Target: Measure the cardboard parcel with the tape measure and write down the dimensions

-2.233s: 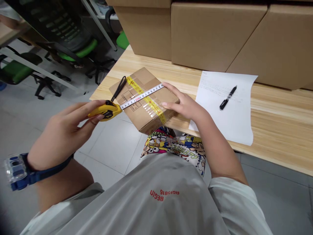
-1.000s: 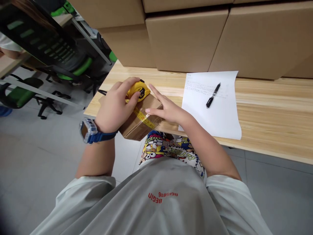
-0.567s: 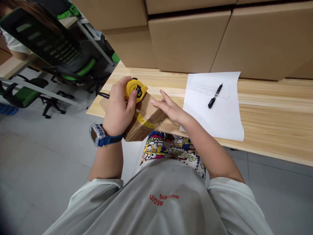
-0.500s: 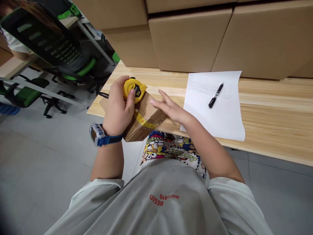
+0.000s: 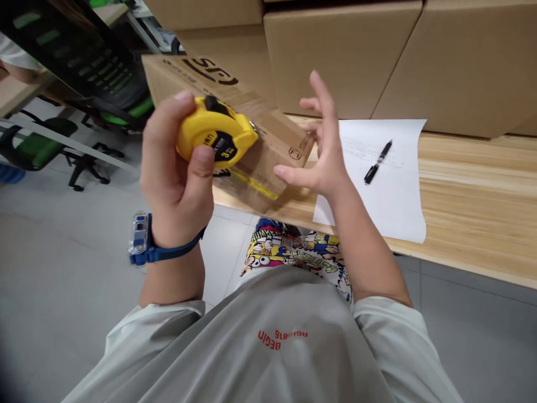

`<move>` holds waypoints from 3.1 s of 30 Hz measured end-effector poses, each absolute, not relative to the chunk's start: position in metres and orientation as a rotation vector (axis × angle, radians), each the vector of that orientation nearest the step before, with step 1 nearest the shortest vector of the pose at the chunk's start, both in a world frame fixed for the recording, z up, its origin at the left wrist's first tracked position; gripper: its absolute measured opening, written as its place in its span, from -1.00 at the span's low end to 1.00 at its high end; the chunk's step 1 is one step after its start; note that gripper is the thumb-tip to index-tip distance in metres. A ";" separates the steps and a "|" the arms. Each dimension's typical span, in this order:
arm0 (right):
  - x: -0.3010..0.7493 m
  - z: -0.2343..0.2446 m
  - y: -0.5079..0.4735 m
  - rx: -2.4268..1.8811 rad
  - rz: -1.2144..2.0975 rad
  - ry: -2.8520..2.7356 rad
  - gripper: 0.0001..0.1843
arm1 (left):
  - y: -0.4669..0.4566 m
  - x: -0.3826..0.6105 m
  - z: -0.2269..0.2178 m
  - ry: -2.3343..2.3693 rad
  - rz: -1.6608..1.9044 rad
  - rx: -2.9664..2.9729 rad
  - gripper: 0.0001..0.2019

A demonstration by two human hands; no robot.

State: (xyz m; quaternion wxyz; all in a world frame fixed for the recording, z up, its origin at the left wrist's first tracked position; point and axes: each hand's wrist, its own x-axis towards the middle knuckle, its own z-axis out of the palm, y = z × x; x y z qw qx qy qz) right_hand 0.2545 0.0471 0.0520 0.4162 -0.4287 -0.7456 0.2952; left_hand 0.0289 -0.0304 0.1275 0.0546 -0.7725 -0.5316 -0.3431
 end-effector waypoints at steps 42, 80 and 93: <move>0.267 -0.004 0.091 -0.251 0.093 -1.840 0.06 | 0.025 0.057 0.155 -1.105 -0.634 -2.800 -0.60; 0.285 -0.003 0.104 -0.245 0.182 -1.878 0.03 | 0.048 -0.080 0.139 -1.502 -0.860 -2.640 -0.66; 0.294 -0.004 0.110 -0.167 0.287 -1.862 0.06 | 0.024 -0.117 0.127 -1.798 -0.938 -2.535 -0.55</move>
